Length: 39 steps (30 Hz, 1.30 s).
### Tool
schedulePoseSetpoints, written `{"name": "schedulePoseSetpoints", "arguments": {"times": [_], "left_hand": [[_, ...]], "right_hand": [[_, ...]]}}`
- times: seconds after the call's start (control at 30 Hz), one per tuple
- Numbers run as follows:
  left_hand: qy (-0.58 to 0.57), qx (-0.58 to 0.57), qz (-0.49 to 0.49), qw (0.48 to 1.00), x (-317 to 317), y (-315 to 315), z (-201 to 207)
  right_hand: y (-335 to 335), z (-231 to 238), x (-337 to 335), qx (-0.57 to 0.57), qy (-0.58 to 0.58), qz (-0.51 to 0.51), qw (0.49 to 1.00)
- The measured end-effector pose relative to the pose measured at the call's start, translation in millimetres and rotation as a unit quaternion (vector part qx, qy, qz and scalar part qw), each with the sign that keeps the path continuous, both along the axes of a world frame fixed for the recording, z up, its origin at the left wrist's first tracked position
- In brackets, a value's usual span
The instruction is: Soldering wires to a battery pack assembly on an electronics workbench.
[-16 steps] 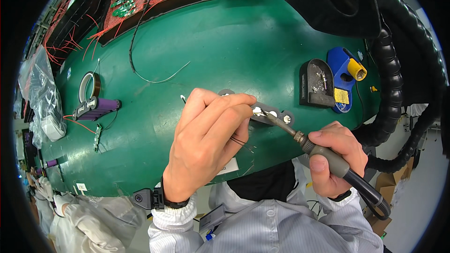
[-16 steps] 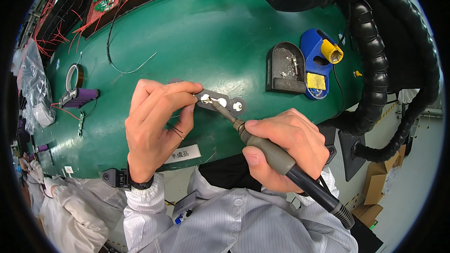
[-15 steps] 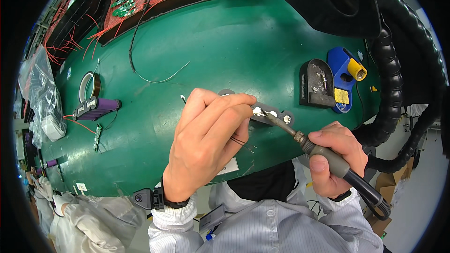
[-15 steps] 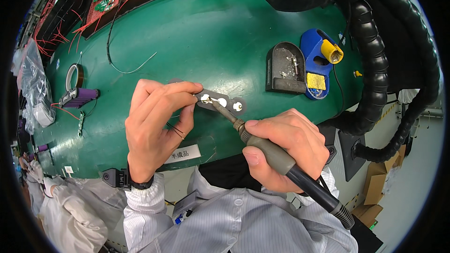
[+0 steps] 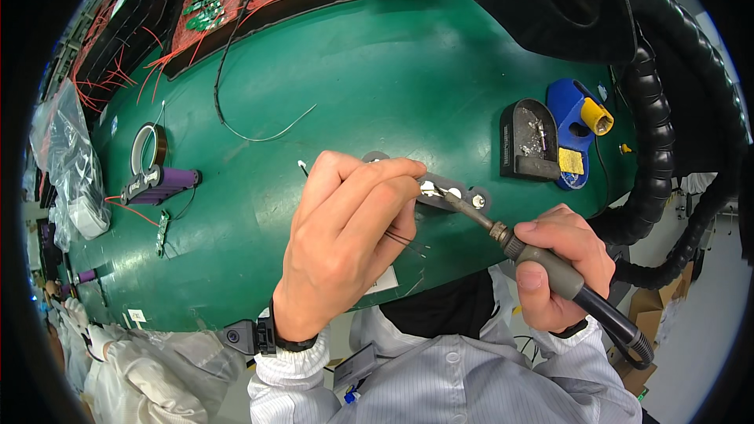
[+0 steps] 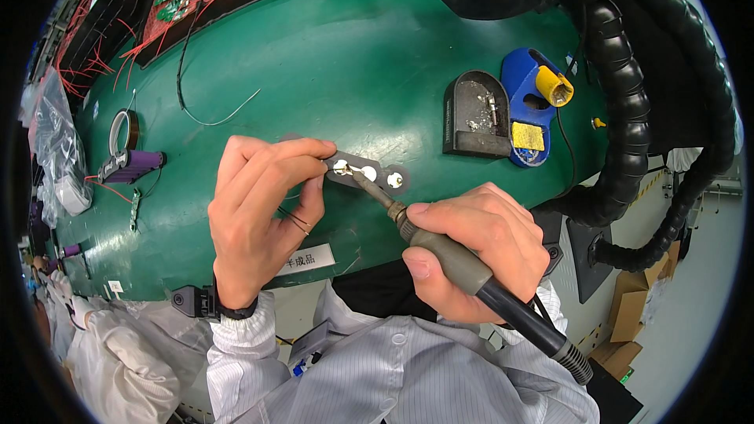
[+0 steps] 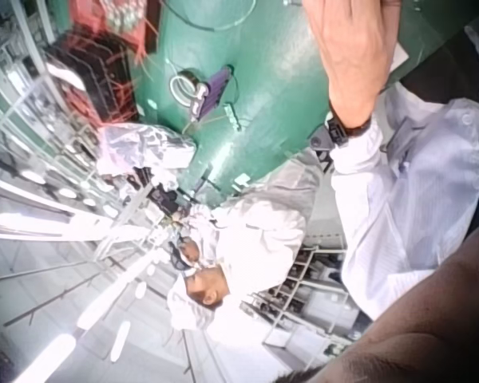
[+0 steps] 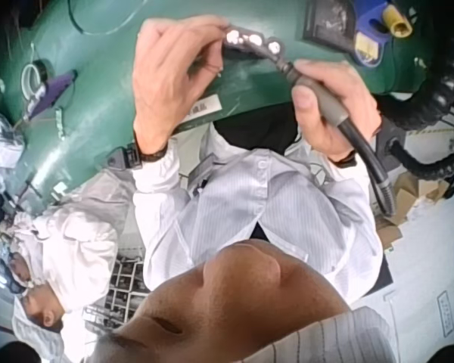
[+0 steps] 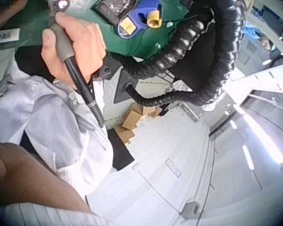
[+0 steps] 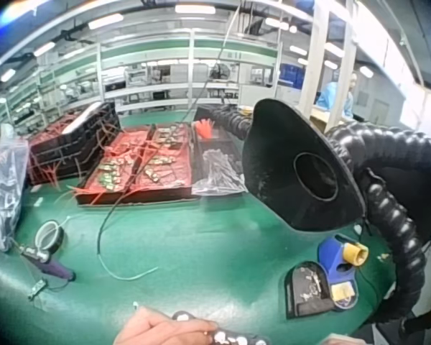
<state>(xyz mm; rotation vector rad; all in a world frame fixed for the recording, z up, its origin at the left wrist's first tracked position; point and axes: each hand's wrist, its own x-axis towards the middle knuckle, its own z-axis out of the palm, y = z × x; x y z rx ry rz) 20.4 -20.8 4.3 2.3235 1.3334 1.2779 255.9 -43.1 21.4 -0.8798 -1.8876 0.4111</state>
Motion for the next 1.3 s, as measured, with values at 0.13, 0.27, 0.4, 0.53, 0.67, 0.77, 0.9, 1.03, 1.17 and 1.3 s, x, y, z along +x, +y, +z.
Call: {"name": "schedulePoseSetpoints", "arguments": {"times": [0.13, 0.27, 0.4, 0.53, 0.67, 0.77, 0.9, 1.03, 1.17, 1.3], "left_hand": [[0.004, 0.001, 0.002, 1.000, 0.5, -0.3, 0.3], [0.006, 0.001, 0.001, 1.000, 0.2, 0.0, -0.7], [0.008, 0.001, 0.002, 1.000, 1.0, 0.3, 0.6], [0.011, 0.003, 0.005, 1.000, 1.5, 0.3, 0.7], [0.011, 0.006, 0.006, 1.000, 1.8, 0.8, 0.6], [0.012, 0.004, 0.007, 1.000, 1.9, 0.6, 2.1], [0.007, 0.005, 0.010, 1.000, 2.0, 0.1, -0.7], [0.025, 0.013, -0.024, 0.999, -2.9, 1.1, -0.9], [0.025, 0.018, -0.017, 0.999, -2.1, 0.3, -0.2], [0.022, 0.015, -0.012, 1.000, 0.6, 0.6, -1.3]], "right_hand": [[0.5, -0.2, -0.2, 0.003, 0.000, 0.000, 1.000], [1.1, 0.2, -0.2, -0.001, -0.002, 0.003, 1.000], [1.5, 0.8, 0.0, 0.000, -0.005, 0.005, 1.000], [1.7, 1.1, 0.5, 0.000, -0.006, 0.008, 1.000], [2.1, 2.4, 1.0, 0.000, -0.007, 0.009, 1.000], [0.2, 2.0, 0.9, -0.005, 0.000, 0.002, 1.000], [-1.4, -1.1, 6.0, 0.003, 0.033, -0.018, 0.999], [-13.0, -9.8, 18.7, -0.021, 0.087, -0.071, 0.993], [-21.5, -11.6, 32.2, -0.063, 0.111, -0.139, 0.982], [-23.4, -17.3, 47.3, -0.059, 0.118, -0.199, 0.971]]}}
